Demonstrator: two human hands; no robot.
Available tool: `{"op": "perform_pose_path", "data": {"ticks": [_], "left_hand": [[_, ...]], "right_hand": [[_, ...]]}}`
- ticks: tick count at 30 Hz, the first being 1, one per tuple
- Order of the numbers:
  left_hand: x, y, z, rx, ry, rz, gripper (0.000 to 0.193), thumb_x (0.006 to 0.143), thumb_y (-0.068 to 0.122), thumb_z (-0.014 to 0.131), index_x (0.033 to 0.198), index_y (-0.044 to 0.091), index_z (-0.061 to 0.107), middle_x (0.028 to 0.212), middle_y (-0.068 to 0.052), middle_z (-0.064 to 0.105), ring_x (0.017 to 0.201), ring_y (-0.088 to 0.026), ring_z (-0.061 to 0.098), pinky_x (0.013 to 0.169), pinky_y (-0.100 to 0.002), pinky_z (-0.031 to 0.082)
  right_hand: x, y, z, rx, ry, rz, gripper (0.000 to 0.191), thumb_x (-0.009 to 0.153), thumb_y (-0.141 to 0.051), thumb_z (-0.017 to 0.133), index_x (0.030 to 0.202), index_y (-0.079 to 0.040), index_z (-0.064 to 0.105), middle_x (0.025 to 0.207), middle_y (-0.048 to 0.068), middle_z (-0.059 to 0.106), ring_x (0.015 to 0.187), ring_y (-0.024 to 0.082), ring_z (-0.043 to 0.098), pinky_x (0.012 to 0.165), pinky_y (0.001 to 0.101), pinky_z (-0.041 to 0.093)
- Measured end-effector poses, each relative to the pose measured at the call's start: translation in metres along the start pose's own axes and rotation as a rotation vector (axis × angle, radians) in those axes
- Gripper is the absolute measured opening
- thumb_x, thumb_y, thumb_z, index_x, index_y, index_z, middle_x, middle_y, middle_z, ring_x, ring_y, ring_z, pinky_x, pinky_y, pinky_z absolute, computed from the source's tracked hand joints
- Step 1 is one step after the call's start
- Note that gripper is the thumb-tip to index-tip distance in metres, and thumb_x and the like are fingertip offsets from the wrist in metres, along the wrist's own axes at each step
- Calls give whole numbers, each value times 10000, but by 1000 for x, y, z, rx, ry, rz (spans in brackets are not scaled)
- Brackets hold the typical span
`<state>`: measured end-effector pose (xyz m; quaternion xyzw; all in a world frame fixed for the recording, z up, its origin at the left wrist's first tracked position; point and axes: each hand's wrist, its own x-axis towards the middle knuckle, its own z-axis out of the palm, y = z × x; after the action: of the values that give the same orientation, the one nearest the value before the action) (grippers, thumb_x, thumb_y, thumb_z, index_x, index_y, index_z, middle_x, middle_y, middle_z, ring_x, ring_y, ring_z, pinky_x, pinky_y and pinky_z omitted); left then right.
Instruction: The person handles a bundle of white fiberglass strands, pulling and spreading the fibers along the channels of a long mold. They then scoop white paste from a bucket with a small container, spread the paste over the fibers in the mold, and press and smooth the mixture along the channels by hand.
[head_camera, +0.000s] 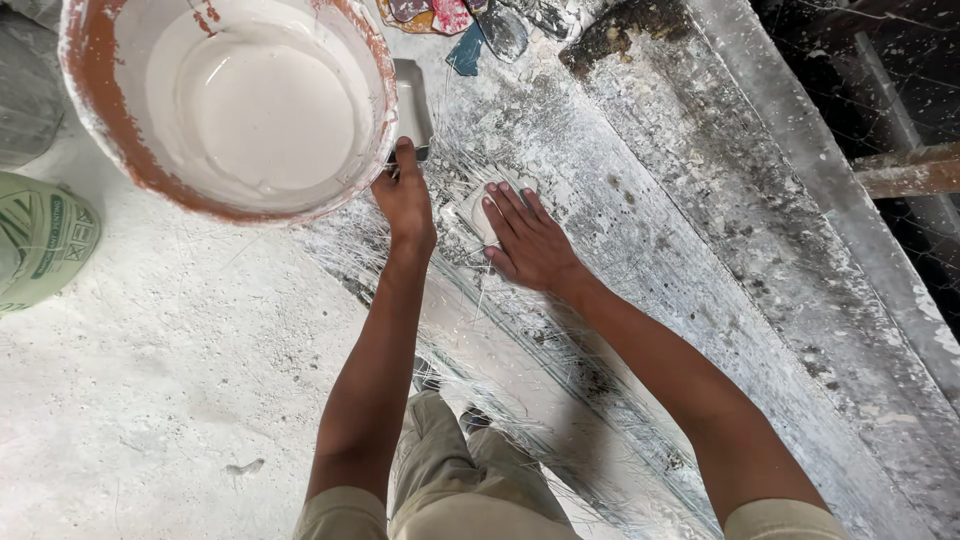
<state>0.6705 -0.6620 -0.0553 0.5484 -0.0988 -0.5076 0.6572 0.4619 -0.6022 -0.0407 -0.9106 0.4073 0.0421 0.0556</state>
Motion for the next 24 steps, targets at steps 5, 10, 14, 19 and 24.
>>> {"op": "perform_pose_path", "data": {"ticks": [5,10,14,19,24], "left_hand": [[11,-4,13,-58,93,127,595,997,233,643,1460,-75,431,1449,-197,532,1241,-233,560,1064,-392,441],[-18,-10,2,285,137,22,586,1160,212,596,1567,-76,287,1474,-258,318,1253,-300,472,1097,-417,440],[-98,-9,-39,221,-120,190,699,1079,119,552,1626,24,127,1510,-169,222,1199,-239,498,1010,-365,505],[-182,-6,-99,359,-232,293,669,1061,25,550,1611,14,170,1564,-169,235,1337,-255,487,1051,-371,513],[-239,-4,-145,596,-234,330,631,1062,6,547,1602,-21,222,1499,-181,297,1318,-262,513,1017,-365,519]], "right_hand": [[10,6,-6,70,-82,30,713,1092,-477,345,1607,2,228,1683,190,234,1569,319,201,1289,431,156],[24,8,-2,175,-82,46,708,1098,-428,331,1617,28,176,1700,200,203,1581,342,190,1294,424,171],[28,15,-1,160,-66,-32,723,1129,-452,349,1632,32,161,1717,191,173,1605,349,166,1325,426,159],[-5,21,-4,141,-142,-74,729,1127,-454,328,1613,65,165,1705,227,166,1589,352,147,1308,443,131],[-83,27,-3,167,-164,-70,725,1110,-464,299,1594,63,183,1700,219,179,1586,336,153,1302,433,128]]}}
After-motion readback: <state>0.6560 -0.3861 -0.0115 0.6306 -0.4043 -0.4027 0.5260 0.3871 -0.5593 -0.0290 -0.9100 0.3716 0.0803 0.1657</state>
